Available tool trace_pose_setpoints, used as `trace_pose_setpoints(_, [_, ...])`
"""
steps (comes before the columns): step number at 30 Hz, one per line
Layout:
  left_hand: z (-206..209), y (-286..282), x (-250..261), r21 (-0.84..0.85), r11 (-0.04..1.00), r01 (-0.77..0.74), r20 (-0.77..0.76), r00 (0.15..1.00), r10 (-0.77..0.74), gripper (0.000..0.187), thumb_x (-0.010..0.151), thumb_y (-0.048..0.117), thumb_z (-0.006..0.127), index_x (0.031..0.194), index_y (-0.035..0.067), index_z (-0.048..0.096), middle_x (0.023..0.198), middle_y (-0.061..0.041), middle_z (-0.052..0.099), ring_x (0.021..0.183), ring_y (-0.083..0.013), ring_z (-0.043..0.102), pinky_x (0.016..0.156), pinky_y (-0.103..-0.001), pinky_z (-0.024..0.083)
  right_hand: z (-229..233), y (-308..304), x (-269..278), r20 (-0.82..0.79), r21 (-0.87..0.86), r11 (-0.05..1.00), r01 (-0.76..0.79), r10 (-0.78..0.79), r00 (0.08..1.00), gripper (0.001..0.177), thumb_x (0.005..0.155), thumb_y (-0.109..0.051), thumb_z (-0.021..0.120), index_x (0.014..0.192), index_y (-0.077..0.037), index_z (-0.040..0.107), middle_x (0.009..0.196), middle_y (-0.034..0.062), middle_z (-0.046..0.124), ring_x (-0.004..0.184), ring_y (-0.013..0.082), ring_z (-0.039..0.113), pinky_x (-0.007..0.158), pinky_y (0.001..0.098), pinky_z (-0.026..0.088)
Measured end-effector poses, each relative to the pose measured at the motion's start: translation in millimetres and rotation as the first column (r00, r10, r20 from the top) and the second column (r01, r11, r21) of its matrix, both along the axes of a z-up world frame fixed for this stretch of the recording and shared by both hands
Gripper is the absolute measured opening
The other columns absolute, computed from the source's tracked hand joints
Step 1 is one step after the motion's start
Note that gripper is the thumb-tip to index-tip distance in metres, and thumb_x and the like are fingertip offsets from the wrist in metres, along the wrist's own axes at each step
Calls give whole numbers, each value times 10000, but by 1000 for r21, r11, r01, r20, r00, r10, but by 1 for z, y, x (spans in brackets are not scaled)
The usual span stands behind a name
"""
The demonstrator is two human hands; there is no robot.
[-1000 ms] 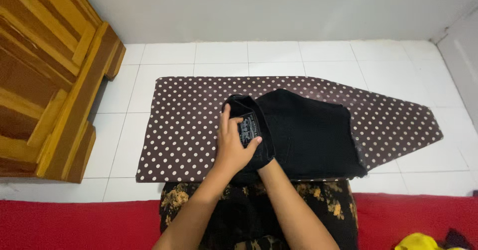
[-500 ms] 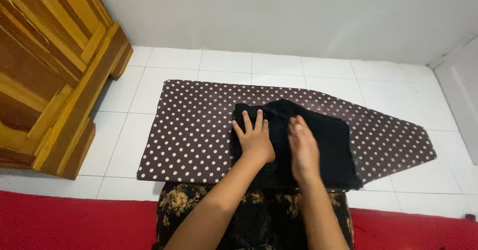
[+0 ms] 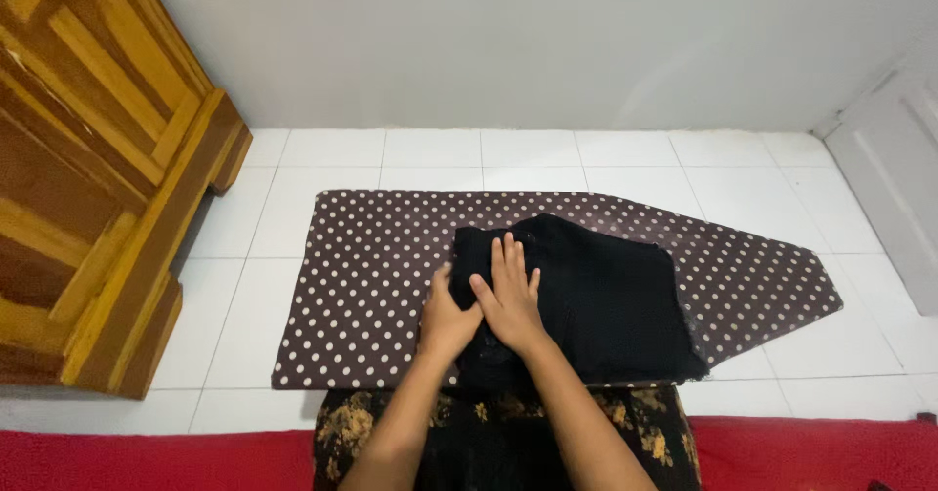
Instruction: The person folds a black denim jacket, a yellow t-shirt, and a red polo shirt on a polka-dotted ironing board. Each garment is smoothed, folded in half, then folded again into a compact rectangle and placed on a nearby red bed.
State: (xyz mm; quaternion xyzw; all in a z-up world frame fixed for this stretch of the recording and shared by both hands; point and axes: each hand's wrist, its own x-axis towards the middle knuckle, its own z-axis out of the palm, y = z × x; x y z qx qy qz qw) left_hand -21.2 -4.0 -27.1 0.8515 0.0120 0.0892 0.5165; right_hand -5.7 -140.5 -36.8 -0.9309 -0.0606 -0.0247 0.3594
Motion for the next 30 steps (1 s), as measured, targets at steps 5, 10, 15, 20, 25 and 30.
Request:
trace_pose_setpoints(5, [33, 1, 4, -286, 954, -92, -443, 895, -46, 709, 734, 207, 808, 1347, -17, 533, 1164, -180, 720, 1045, -313, 751, 901, -439, 616, -1, 5, 3, 8, -46, 996, 74, -73, 997, 855, 994, -568, 416, 1632, -100, 93, 1731, 116, -66, 1599, 292, -57, 1209, 628, -55])
trace_pose_setpoints(10, [62, 8, 0, -211, 975, -75, -324, 946, 2, 820, 707, 229, 863, 1373, -82, 502, 1266, -244, 659, 1103, -280, 683, 904, -366, 559, -1, 19, 20, 60, 309, 951, 20, -41, 997, 859, 1012, -595, 303, 1655, -100, 20, 1747, 98, -110, 1599, 282, -51, 1214, 616, -78])
trace_pose_setpoints(15, [70, 11, -10, -301, 951, 71, -134, 984, -116, 911, 687, 253, 855, 1425, -97, 450, 1290, -234, 634, 1111, -265, 647, 912, -352, 536, -18, 23, 15, 162, 913, 375, -163, 34, 986, 805, 1066, -580, 324, 1670, -161, -5, 1720, 149, 43, 1470, 309, 129, 1189, 537, 121])
trace_pose_setpoints(20, [62, -20, 0, -255, 922, 293, -187, 920, -344, 907, 856, 458, 767, 1557, -23, 452, 1201, -297, 601, 1077, -405, 594, 947, -499, 534, -52, -5, -1, 336, 863, -434, -258, 114, 935, 639, 1268, -498, 366, 1811, -228, 165, 1542, 220, 438, 1214, 318, 600, 1051, 504, 453])
trace_pose_setpoints(25, [56, -68, -4, 276, 856, 437, -48, 896, -442, 729, 937, 602, 570, 1528, 187, 474, 1694, -148, 188, 1539, -424, 66, 1193, -625, 102, -58, -34, -5, 127, 802, -593, -72, 52, 990, 758, 1052, -629, 369, 1641, -169, 245, 1684, 127, 267, 1478, 334, 372, 1184, 594, 329])
trace_pose_setpoints(30, [70, -116, -3, 380, 724, 576, -295, 817, -495, 803, 922, 638, 445, 1589, 203, 340, 1731, -70, 15, 1571, -405, -133, 1196, -688, -77, -30, -12, -1, 747, 505, -531, -680, -126, 653, 719, 1147, -641, 309, 1715, -205, 237, 1758, 65, 198, 1610, 384, 205, 1310, 623, 206])
